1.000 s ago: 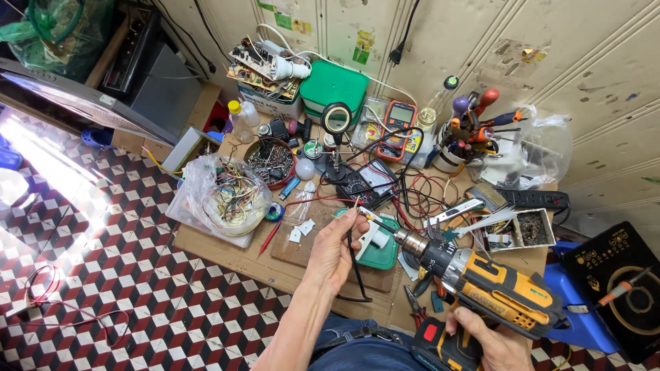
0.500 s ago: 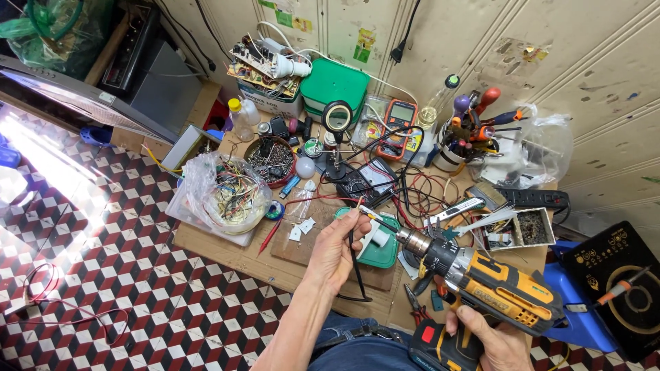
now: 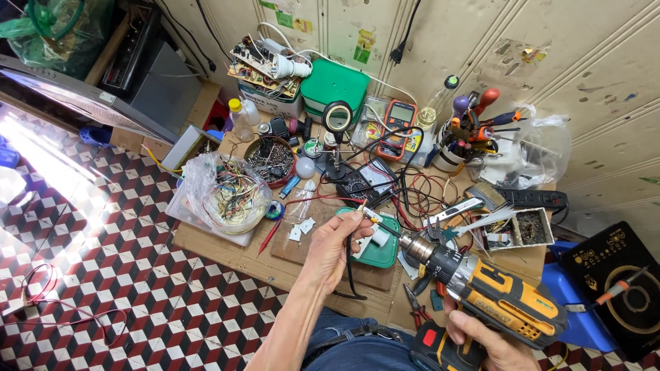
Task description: Repairing or assembling an electrical power plug and connecting it to a wire using hand tools.
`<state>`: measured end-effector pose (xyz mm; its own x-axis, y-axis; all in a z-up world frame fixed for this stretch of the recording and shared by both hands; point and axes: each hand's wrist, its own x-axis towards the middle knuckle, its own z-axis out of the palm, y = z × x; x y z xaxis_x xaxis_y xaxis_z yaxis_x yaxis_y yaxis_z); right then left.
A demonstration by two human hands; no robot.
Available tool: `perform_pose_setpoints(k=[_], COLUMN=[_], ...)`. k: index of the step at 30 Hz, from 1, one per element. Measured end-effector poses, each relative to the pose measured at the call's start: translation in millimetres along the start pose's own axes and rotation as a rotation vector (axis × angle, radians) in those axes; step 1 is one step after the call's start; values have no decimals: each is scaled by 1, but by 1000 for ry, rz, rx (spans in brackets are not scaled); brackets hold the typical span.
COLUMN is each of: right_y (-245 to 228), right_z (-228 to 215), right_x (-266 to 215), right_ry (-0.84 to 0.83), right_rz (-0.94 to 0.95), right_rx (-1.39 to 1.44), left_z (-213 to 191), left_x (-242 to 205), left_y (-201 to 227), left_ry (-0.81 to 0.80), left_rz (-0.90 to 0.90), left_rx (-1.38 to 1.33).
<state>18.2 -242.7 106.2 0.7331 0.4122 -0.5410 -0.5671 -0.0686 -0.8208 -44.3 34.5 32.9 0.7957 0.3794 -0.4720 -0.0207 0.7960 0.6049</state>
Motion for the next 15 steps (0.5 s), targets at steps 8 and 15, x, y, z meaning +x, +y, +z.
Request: perform_pose_setpoints(k=[8, 15], right_y=[-2, 0], right_z=[2, -5], right_x=[2, 3], right_ry=[-3, 4], right_rz=[-21, -34], right_rx=[2, -133], left_z=[-3, -8], left_x=[-1, 5], left_y=[0, -5], left_ry=[-5, 12], left_rz=[-1, -58], left_rx=[0, 8])
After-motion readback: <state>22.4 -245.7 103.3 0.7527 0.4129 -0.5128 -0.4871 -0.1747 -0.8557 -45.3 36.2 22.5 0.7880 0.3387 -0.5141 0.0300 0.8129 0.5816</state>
